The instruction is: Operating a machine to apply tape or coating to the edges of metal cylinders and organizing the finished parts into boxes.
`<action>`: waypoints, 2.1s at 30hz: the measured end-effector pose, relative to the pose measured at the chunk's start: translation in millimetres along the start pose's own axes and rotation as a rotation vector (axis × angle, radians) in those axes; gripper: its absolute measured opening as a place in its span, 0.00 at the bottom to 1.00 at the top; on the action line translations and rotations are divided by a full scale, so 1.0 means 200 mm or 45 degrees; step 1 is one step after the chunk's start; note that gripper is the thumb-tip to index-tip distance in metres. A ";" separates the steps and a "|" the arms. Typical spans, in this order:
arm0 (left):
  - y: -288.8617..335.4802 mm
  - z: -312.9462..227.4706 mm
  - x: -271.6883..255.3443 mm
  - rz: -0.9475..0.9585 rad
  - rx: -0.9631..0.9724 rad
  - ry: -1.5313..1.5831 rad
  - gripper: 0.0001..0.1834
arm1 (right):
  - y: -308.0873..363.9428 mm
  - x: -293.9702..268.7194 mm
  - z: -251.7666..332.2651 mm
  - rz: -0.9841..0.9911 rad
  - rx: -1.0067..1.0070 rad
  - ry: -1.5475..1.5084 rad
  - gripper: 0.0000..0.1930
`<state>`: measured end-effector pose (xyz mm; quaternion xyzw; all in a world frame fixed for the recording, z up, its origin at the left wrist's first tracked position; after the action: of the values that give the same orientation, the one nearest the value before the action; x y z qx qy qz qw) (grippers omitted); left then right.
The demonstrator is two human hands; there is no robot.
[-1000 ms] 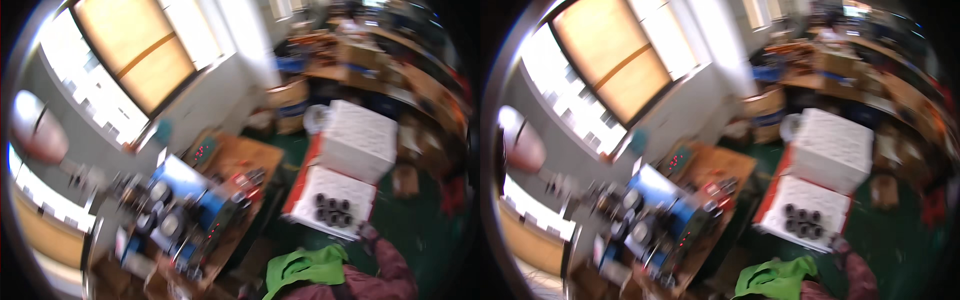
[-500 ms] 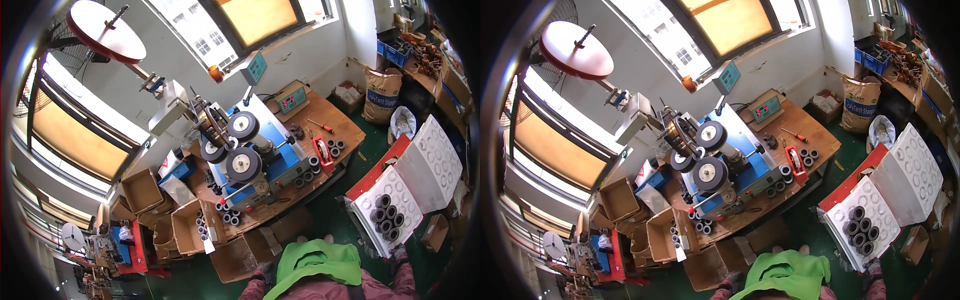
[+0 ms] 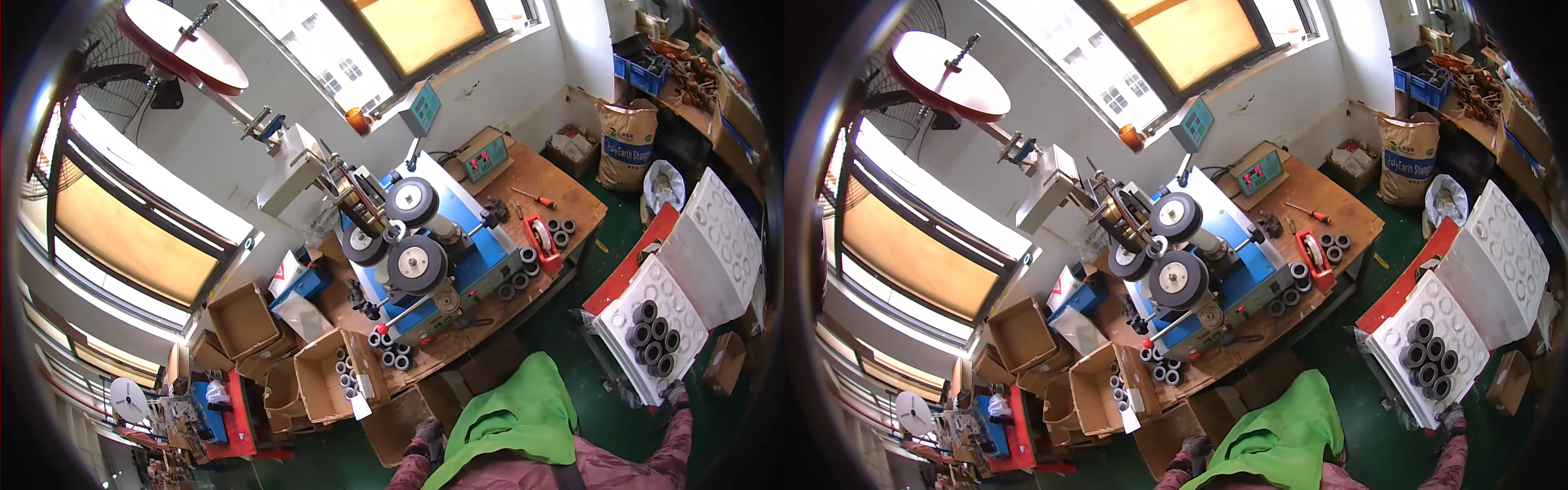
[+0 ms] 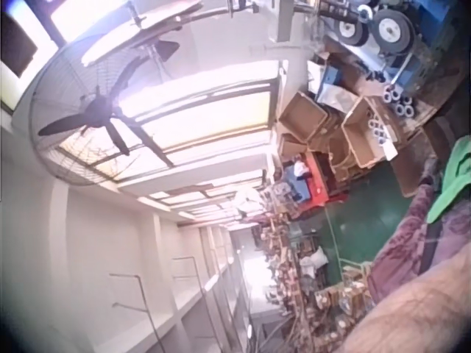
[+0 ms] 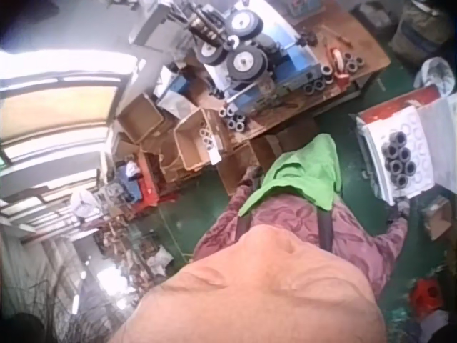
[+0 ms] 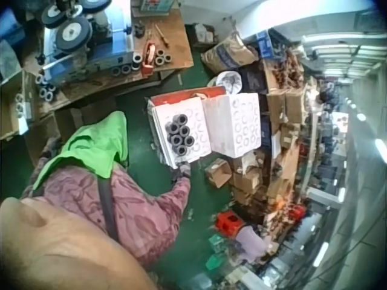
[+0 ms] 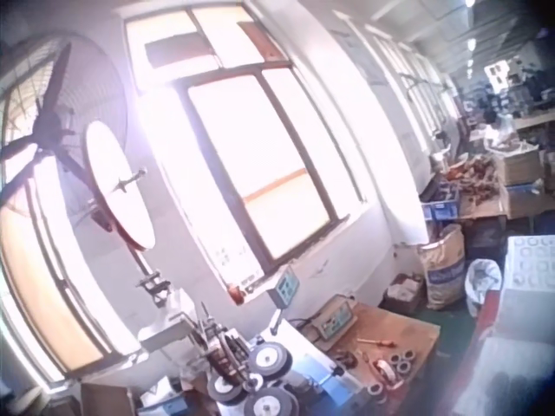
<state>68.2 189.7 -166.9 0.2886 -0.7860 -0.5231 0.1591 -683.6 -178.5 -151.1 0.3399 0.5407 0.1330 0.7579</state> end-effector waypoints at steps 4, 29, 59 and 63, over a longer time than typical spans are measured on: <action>0.06 -0.05 -0.07 0.057 0.394 -1.071 0.12 | 0.02 -0.02 0.12 -0.035 -0.074 -0.134 0.23; -0.19 -0.09 -0.20 0.126 0.533 -0.907 0.13 | -0.04 0.02 0.10 -0.091 0.011 -0.283 0.24; 0.04 -0.21 0.07 -0.002 0.672 -1.965 0.17 | -0.07 -0.03 0.10 0.003 0.002 -0.470 0.22; 0.25 -0.42 0.26 0.157 0.704 -1.982 0.17 | 0.29 0.01 0.00 -0.242 0.111 -0.602 0.23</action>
<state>59.0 110.4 -90.1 -0.1712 -0.7861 -0.3513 -0.4788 -673.7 -134.3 -115.6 0.3416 0.3832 -0.0454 0.8570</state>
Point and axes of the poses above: each hand's wrist, its own y-axis away from the middle knuckle, its own x-axis out of the palm, z = x × y, the point moved 2 cm from there along -y, towards the middle knuckle, and after that the axes turned 2 degrees about z, right-handed, at the moved point
